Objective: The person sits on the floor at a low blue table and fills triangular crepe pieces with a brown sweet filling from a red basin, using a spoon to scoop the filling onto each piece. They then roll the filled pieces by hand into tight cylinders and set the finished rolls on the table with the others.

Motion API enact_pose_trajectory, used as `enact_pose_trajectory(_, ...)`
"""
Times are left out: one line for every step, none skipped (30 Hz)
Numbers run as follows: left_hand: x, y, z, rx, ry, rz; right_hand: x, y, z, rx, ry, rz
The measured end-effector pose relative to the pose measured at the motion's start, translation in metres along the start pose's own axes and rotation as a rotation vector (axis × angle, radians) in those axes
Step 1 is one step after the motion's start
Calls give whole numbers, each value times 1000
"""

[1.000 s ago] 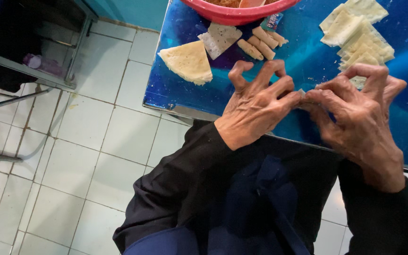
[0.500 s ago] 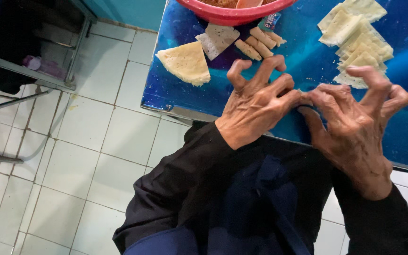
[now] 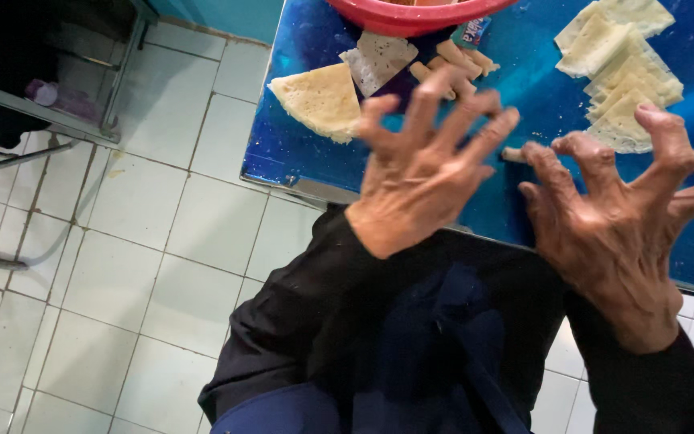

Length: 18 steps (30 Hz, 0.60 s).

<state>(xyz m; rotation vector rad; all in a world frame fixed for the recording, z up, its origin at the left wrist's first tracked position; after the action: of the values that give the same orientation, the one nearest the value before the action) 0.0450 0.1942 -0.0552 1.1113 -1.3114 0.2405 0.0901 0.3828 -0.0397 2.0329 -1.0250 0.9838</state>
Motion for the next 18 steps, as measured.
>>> enact_pose_trajectory(6,-4,7,29,9,-16,-1,1,0,8,-32,14)
enact_pose_trajectory(12,-9,14,58,18,-32,-2,4,0,20,-79,28)
enact_pose_trajectory(17,-15,21,90,39,-48,-4,6,-1,29,-118,40)
enact_pose_trajectory(23,-20,29,121,60,-62,-5,10,-2,37,-156,51)
enact_pose_trajectory(27,-23,38,133,64,-91,-7,14,-3,47,-183,59)
enact_pose_trajectory(30,-23,48,147,68,-122,-9,18,-4,53,-199,65)
enact_pose_trajectory(32,-24,55,159,72,-156,-11,23,-4,59,-215,71)
enact_pose_trajectory(34,-26,61,191,58,-169,-12,29,-5,58,-222,71)
enact_pose_trajectory(37,-27,68,219,46,-184,-13,34,-4,55,-228,68)
enact_pose_trajectory(40,-30,76,252,35,-194,-11,38,-3,47,-191,17)
enact_pose_trajectory(43,-33,80,268,19,-198,-9,41,-2,50,-154,-34)
enact_pose_trajectory(44,-33,84,280,2,-206,-7,45,-2,54,-93,-50)
enact_pose_trajectory(46,-34,88,287,-17,-212,-5,49,-2,60,-32,-68)
enact_pose_trajectory(48,-37,90,282,-38,-189,-3,53,-2,68,56,-47)
enact_pose_trajectory(49,-40,93,278,-58,-164,-2,58,1,69,69,-44)
enact_pose_trajectory(51,-44,95,274,-80,-138,0,64,4,70,83,-41)
enact_pose_trajectory(52,-46,98,268,-94,-136,1,71,8,57,21,-56)
enact_pose_trajectory(53,-47,102,259,-109,-133,1,80,12,49,22,-59)
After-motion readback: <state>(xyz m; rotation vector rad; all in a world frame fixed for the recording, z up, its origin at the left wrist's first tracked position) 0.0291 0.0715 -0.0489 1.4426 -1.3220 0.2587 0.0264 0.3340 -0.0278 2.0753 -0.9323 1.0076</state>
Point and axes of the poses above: each hand's wrist, its own y-axis towards the middle knuckle, its own x-axis out of the back of the hand, z = x × y, the point moved 4 cm from there along y, towards the middle knuckle, and after that the axes turned 12 degrees about z, right-handed, at the moved point
